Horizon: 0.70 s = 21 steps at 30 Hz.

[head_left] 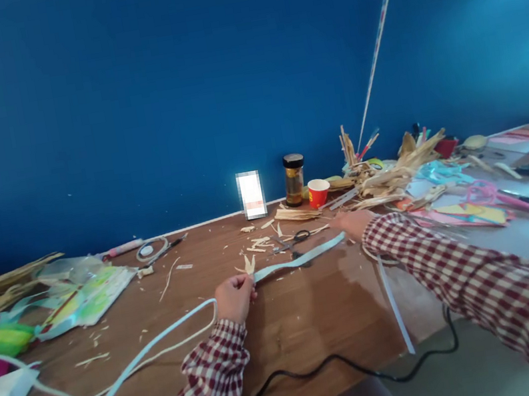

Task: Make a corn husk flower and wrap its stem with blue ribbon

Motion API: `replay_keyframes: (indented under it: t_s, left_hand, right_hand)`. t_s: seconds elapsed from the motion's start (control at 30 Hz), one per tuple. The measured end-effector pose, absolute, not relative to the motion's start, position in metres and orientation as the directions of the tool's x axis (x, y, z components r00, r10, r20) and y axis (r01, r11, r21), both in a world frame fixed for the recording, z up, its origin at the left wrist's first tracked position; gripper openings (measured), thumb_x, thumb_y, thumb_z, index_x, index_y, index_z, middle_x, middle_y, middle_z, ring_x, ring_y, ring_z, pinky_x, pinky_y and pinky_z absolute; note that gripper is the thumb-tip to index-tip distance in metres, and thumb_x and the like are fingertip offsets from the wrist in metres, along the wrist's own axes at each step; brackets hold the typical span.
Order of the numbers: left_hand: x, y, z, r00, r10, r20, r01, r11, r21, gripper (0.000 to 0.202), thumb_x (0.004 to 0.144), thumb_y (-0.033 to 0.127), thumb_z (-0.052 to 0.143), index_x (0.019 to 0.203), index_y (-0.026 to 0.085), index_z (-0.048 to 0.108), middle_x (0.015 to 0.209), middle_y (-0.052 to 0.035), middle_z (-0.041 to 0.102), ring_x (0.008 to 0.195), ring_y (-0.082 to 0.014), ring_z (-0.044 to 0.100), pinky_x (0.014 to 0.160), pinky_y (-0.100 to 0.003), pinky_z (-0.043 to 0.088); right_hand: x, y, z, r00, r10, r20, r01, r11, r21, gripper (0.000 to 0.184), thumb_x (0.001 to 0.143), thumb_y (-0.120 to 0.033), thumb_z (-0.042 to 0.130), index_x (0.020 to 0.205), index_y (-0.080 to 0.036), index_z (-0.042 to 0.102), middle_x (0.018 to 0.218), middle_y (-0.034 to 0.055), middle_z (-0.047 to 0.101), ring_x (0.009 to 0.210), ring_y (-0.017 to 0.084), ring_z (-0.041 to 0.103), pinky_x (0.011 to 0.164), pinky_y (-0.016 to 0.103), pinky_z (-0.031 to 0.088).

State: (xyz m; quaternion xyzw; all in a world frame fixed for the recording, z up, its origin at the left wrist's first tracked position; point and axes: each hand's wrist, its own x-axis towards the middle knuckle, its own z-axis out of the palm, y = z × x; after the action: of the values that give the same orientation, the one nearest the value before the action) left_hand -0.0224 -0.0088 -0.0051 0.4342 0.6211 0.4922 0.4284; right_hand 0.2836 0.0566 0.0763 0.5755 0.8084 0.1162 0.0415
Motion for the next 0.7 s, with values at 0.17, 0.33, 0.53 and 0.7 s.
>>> replay_keyframes:
  t_s: [0.17, 0.33, 0.53, 0.7]
  left_hand:
    - [-0.020, -0.010, -0.005, -0.238, 0.970, -0.049, 0.200, 0.098, 0.975, 0.026, 0.062, 0.041, 0.060, 0.061, 0.015, 0.064, 0.045, 0.0014, 0.057, 0.041, -0.0115, 0.052, 0.043, -0.021, 0.039]
    - [-0.020, -0.017, -0.005, -0.202, 0.979, -0.030, 0.235, 0.078, 0.969, 0.028, 0.064, 0.042, 0.060, 0.064, 0.014, 0.064, 0.047, 0.0011, 0.058, 0.043, -0.0118, 0.053, 0.046, -0.022, 0.042]
    - [-0.017, -0.028, 0.000, -0.194, 0.977, -0.086, 0.396, 0.158, 0.905, 0.019, 0.063, 0.036, 0.061, 0.067, 0.018, 0.062, 0.049, 0.0014, 0.060, 0.042, -0.0136, 0.055, 0.046, -0.023, 0.040]
    - [-0.012, -0.030, 0.006, -0.122, 0.983, 0.134, 0.706, -0.009, 0.709, 0.014, 0.064, 0.031, 0.061, 0.057, 0.020, 0.057, 0.047, 0.0019, 0.057, 0.047, -0.0135, 0.052, 0.048, -0.022, 0.030]
  right_hand:
    - [0.207, 0.039, 0.067, -0.455, 0.856, 0.247, 0.827, 0.509, -0.239, 0.023, 0.085, -0.025, 0.044, 0.097, -0.020, 0.063, 0.094, 0.0057, 0.065, 0.085, 0.017, 0.058, 0.075, 0.027, 0.041]
    - [0.139, 0.021, 0.031, -0.447, 0.867, 0.219, 0.655, 0.484, -0.580, 0.018, 0.081, -0.027, 0.049, 0.084, -0.016, 0.063, 0.082, 0.0049, 0.066, 0.077, 0.015, 0.058, 0.071, 0.025, 0.041]
    - [0.137, 0.015, 0.009, -0.394, 0.907, 0.153, 0.641, 0.390, -0.662, 0.012, 0.072, -0.028, 0.061, 0.075, -0.017, 0.063, 0.065, -0.0001, 0.061, 0.063, 0.012, 0.053, 0.059, 0.022, 0.037]
    - [0.141, 0.009, 0.010, -0.444, 0.883, 0.149, 0.667, 0.437, -0.604, 0.012, 0.074, -0.025, 0.058, 0.081, -0.022, 0.067, 0.073, 0.0003, 0.064, 0.070, 0.014, 0.056, 0.063, 0.023, 0.038]
